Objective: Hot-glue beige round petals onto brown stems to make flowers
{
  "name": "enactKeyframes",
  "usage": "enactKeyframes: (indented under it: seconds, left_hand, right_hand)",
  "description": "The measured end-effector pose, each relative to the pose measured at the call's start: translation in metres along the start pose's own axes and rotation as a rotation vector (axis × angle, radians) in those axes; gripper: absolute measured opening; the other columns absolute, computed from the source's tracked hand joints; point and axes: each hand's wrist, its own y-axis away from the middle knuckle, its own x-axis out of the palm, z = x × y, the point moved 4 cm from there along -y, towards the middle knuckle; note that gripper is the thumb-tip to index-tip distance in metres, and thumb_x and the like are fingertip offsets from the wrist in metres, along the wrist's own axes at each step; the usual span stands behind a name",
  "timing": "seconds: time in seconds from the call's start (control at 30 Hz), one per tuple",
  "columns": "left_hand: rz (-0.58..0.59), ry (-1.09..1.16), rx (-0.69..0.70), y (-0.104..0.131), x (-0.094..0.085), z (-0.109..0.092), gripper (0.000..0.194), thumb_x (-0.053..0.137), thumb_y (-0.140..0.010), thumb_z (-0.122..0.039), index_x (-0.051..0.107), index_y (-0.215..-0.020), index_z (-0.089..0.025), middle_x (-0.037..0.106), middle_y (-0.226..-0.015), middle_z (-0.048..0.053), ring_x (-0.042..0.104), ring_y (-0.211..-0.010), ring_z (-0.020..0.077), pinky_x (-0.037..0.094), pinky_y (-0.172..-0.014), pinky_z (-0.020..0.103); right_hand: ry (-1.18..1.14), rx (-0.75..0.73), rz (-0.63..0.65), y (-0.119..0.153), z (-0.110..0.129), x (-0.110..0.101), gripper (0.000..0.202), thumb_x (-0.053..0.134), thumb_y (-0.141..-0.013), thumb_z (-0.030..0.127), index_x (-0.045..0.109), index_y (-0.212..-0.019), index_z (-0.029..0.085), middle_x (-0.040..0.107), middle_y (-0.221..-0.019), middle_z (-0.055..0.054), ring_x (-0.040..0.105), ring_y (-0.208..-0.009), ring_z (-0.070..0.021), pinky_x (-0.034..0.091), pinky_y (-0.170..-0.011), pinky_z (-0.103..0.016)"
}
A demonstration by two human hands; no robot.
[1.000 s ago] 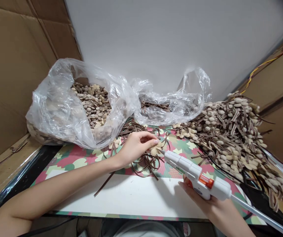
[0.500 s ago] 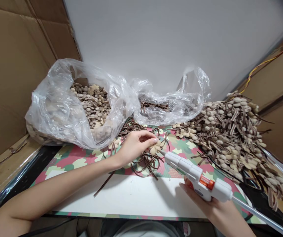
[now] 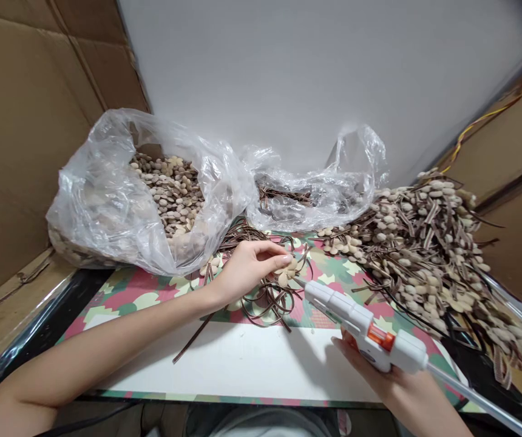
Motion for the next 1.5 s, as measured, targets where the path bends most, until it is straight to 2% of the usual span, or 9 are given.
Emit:
enactKeyframes:
  seconds: [0.13,0.27,0.5,0.7,0.9,1.1,1.23,1.37,1.5]
  left_hand:
    - [0.014,0.000,0.004,-0.004,-0.004,-0.001,0.026,0.061,-0.076,-0.035,0.068,-0.087,-0.013,0.069,-0.087,0.007,0.061,-0.075,0.0148,0.045,-0.062,0.021]
    - [-0.003,-0.063,0.047,-0.012,-0.018,-0.002,0.026,0.060,-0.077,-0.032,0.068,-0.093,-0.013,0.069,-0.094,0.008,0.062,-0.087,0.0179,0.047,-0.073,0.025]
    - [-0.020,-0.187,0.054,-0.019,-0.036,-0.003,0.030,0.055,-0.081,-0.030,0.065,-0.104,-0.014,0.067,-0.104,0.008,0.060,-0.095,0.0187,0.044,-0.080,0.028]
    - [-0.032,-0.174,0.058,-0.022,-0.039,-0.003,0.023,0.057,-0.080,-0.031,0.066,-0.089,-0.012,0.069,-0.089,0.009,0.061,-0.082,0.0164,0.045,-0.071,0.026]
    - [0.003,-0.120,0.017,-0.023,-0.042,0.005,0.027,0.049,-0.086,-0.038,0.057,-0.099,-0.015,0.063,-0.059,0.004,0.058,-0.049,0.0114,0.042,-0.044,0.021]
    - [-0.022,-0.224,0.063,-0.021,-0.046,0.005,0.027,0.046,-0.087,-0.040,0.055,-0.099,-0.019,0.057,-0.050,-0.001,0.055,-0.041,0.0116,0.039,-0.037,0.018]
    - [0.050,-0.192,0.062,-0.019,-0.042,-0.001,0.021,0.046,-0.087,-0.036,0.053,-0.094,-0.018,0.057,-0.051,-0.002,0.054,-0.042,0.0097,0.042,-0.042,0.018]
    - [0.108,-0.105,0.009,-0.013,-0.038,-0.011,0.023,0.049,-0.086,-0.033,0.052,-0.100,-0.016,0.060,-0.062,0.000,0.058,-0.053,0.0111,0.044,-0.048,0.020]
    - [0.228,-0.054,-0.030,-0.002,-0.032,-0.027,0.024,0.050,-0.084,-0.035,0.057,-0.092,-0.013,0.065,-0.078,0.004,0.057,-0.061,0.0104,0.042,-0.053,0.020]
  right_hand:
    - [-0.016,0.083,-0.001,-0.023,0.000,-0.014,0.022,0.044,-0.086,0.037,0.060,-0.084,0.021,0.065,-0.072,-0.005,0.062,-0.061,-0.0201,0.047,-0.049,-0.025]
    - [0.068,0.034,0.025,-0.034,-0.023,-0.021,0.017,0.046,-0.085,0.036,0.053,-0.090,0.021,0.061,-0.084,-0.007,0.062,-0.070,-0.0197,0.047,-0.056,-0.024]
    - [0.348,-0.042,0.201,-0.048,-0.071,-0.003,0.031,0.043,-0.086,0.042,0.043,-0.105,0.018,0.051,-0.101,-0.010,0.060,-0.060,-0.0171,0.042,-0.043,-0.025]
    - [0.494,-0.108,0.285,-0.065,-0.089,0.008,0.048,0.034,-0.087,0.055,0.043,-0.111,0.015,0.051,-0.106,-0.013,0.061,-0.067,-0.0198,0.044,-0.041,-0.026]
    - [0.525,-0.320,0.174,-0.083,-0.052,-0.007,0.073,0.042,-0.076,0.067,0.042,-0.124,0.011,0.048,-0.123,-0.020,0.051,-0.103,-0.0335,0.048,-0.074,-0.040]
    - [0.273,-0.433,0.408,-0.110,0.017,0.023,0.016,0.043,-0.090,0.022,0.058,-0.096,0.017,0.059,-0.094,-0.009,0.052,-0.087,-0.0231,0.042,-0.072,-0.034]
    - [0.087,-0.392,0.534,-0.127,0.019,0.028,0.016,0.043,-0.086,0.012,0.055,-0.077,0.016,0.057,-0.080,-0.007,0.050,-0.079,-0.0202,0.041,-0.068,-0.032]
    - [-0.337,-0.272,0.675,-0.134,0.015,0.004,0.010,0.047,-0.087,0.023,0.055,-0.083,0.018,0.058,-0.091,-0.005,0.053,-0.084,-0.0171,0.043,-0.075,-0.030]
    - [-0.684,-0.183,0.487,-0.136,0.022,-0.022,0.018,0.058,-0.081,0.032,0.058,-0.070,0.017,0.050,-0.120,-0.006,0.046,-0.112,-0.0216,0.034,-0.095,-0.036]
